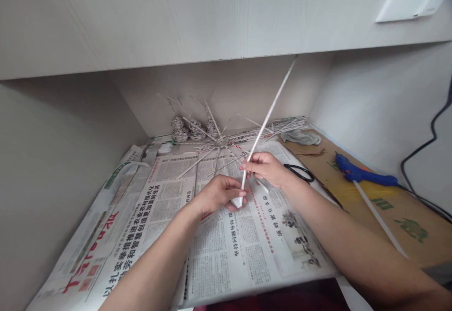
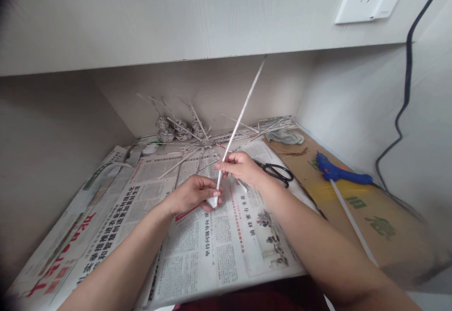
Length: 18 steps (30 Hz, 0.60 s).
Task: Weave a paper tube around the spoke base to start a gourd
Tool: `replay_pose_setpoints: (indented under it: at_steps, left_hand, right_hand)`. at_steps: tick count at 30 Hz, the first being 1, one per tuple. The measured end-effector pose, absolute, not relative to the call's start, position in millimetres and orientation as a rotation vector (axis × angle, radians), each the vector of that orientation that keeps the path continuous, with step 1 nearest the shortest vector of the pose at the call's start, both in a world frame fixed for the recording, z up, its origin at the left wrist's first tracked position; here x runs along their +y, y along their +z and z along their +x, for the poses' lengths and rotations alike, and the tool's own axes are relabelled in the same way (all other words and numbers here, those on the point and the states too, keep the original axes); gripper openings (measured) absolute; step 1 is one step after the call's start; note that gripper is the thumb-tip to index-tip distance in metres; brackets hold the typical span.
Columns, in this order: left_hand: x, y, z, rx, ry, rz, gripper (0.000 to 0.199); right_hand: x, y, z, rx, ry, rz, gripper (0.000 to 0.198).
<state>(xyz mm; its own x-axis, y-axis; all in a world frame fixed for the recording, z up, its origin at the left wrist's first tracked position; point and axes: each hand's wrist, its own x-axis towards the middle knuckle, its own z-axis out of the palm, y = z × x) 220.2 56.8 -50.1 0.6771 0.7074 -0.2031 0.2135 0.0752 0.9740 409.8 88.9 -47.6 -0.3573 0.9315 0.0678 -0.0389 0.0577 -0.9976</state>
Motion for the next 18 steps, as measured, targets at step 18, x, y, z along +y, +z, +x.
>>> replay_pose_setpoints:
  at_steps: [18]
  left_hand:
    - [54.8,-46.5,219.0,0.797,0.386,1.507,0.027]
  right_hand:
    - [87.2,-46.1,409.5,-1.571,1.399,-0.935,0.022]
